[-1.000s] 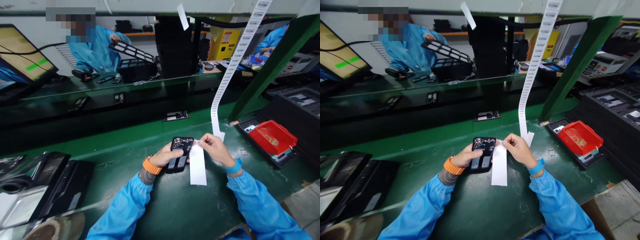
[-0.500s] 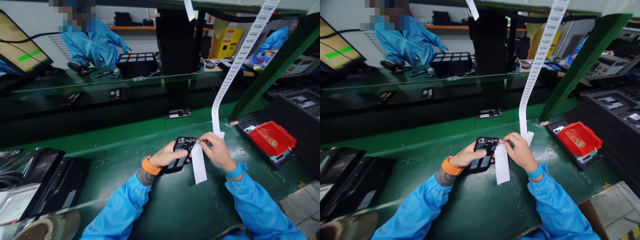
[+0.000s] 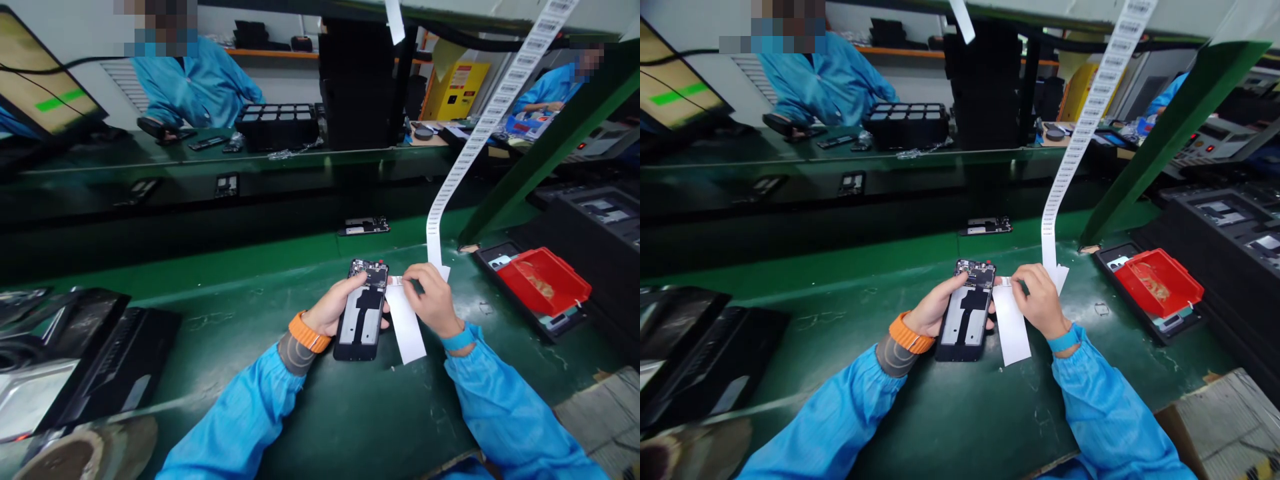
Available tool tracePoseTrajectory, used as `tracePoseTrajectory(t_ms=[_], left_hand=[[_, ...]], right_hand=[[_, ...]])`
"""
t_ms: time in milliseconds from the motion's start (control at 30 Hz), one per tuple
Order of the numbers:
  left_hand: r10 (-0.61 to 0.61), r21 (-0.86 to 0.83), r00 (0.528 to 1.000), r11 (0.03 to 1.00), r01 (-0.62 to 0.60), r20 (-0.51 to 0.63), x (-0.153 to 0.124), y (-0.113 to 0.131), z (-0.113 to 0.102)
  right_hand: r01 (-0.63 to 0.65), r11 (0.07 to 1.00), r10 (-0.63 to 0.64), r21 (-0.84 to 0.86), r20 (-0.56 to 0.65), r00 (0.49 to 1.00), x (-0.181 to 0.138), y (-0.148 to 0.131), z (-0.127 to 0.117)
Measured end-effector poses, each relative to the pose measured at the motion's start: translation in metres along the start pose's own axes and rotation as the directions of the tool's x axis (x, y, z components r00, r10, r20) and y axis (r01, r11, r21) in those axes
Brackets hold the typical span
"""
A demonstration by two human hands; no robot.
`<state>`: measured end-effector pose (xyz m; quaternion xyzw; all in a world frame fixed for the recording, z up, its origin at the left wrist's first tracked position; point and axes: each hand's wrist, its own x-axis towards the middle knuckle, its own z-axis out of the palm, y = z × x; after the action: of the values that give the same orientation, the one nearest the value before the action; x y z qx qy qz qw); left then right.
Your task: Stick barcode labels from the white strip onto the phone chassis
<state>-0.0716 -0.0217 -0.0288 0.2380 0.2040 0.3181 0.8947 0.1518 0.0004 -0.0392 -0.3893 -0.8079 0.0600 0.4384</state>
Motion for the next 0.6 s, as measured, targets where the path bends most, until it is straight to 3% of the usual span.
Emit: tracePoseTrajectory(t_ms=[233,433,500,600], left_hand=[[-0.018,0.046,0.997,0.999,0.022,-0.073,-0.001,0.0,0.0],[-0.075,-0.119,0.996,0.991,0.068,-0.058,0.006,0.001,-0.001],[-0.042,-0.167,0.993,0.986,0.023,-0.113,0.009,0.002,0.0],[-0.029,-0.128,0.968,0.992,-0.003,-0.247,0.009,0.007,0.004]], right_hand=[[0.023,0.999,-0.018,-0.039,0.103,0.995,0.003,0.0,-0.003],[0.037,0.999,-0.036,-0.005,0.124,0.992,0.002,0.002,-0.001],[-0.047,0.997,0.041,0.06,0.095,0.995,0.002,0.002,-0.001],[-0.313,0.915,0.307,0.255,0.064,0.95,0.003,-0.001,-0.001]])
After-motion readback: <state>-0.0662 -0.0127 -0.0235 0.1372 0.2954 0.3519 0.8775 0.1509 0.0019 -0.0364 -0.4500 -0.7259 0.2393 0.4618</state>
